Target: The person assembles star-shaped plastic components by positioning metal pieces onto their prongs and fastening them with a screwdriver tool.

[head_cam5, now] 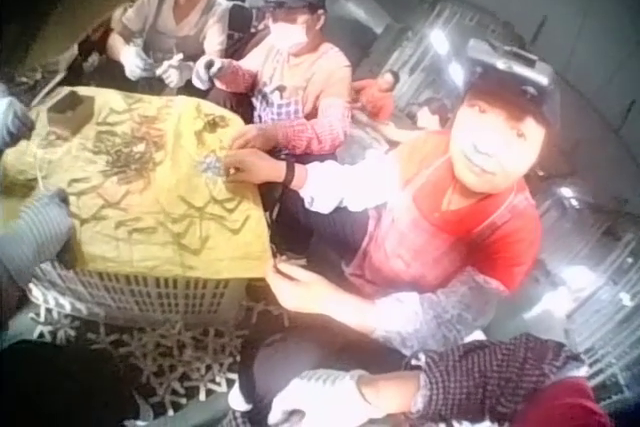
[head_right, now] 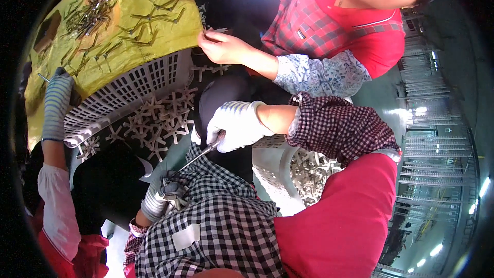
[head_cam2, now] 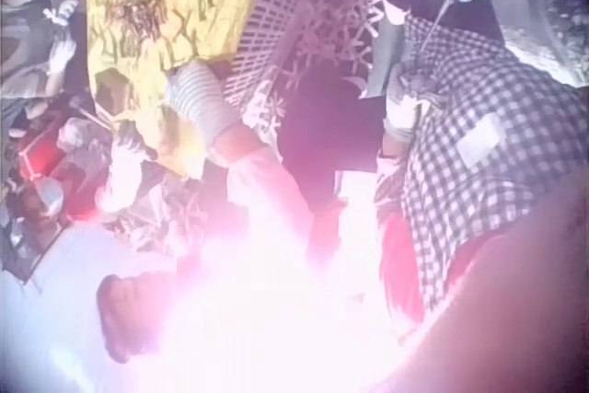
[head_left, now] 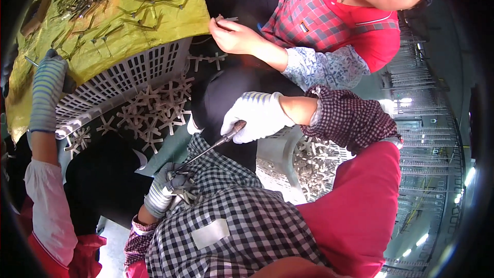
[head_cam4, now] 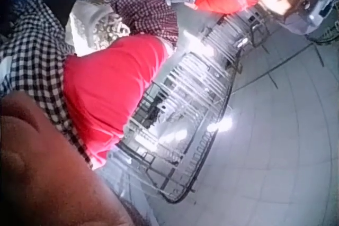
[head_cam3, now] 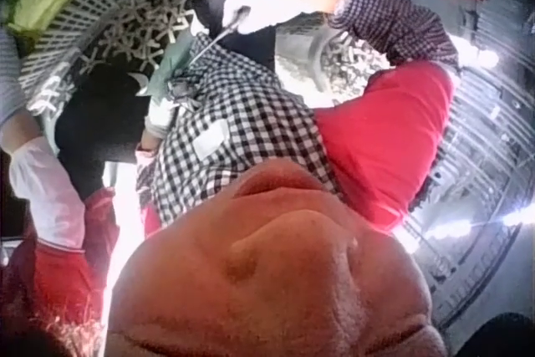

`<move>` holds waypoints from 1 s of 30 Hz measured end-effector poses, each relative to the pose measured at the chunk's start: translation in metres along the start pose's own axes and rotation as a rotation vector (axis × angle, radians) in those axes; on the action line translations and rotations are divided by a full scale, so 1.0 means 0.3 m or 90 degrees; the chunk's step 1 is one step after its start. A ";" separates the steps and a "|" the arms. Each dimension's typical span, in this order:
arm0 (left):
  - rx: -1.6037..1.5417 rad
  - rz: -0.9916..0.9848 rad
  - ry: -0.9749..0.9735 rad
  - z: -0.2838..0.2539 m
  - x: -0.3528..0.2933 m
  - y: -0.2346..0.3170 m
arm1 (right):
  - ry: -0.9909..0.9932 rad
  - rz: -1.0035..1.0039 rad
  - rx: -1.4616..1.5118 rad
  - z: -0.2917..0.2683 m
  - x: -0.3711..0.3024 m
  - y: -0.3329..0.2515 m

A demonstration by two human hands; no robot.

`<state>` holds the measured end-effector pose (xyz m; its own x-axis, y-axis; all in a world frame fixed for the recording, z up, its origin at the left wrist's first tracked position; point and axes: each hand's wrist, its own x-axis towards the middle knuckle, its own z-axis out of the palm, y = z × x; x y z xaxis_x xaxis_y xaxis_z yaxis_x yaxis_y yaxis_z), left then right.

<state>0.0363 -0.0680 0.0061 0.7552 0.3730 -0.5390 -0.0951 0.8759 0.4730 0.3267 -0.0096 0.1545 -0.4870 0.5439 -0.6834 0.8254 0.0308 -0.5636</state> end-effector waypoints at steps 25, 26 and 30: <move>0.117 0.023 -0.037 -0.073 0.010 -0.117 | 0.071 -0.249 -0.766 0.044 -0.053 -0.122; 0.114 0.019 -0.038 -0.085 0.015 -0.140 | 0.067 -0.248 -0.762 0.044 -0.051 -0.124; 0.196 0.246 -0.087 -0.095 0.023 -0.184 | 0.065 -0.227 -0.764 0.075 -0.055 -0.151</move>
<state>0.0281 -0.1051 -0.0436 0.7821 0.5909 -0.1980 -0.2041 0.5430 0.8146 0.2909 -0.0389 0.1810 -0.7561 0.4088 -0.5111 0.4175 0.9027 0.1044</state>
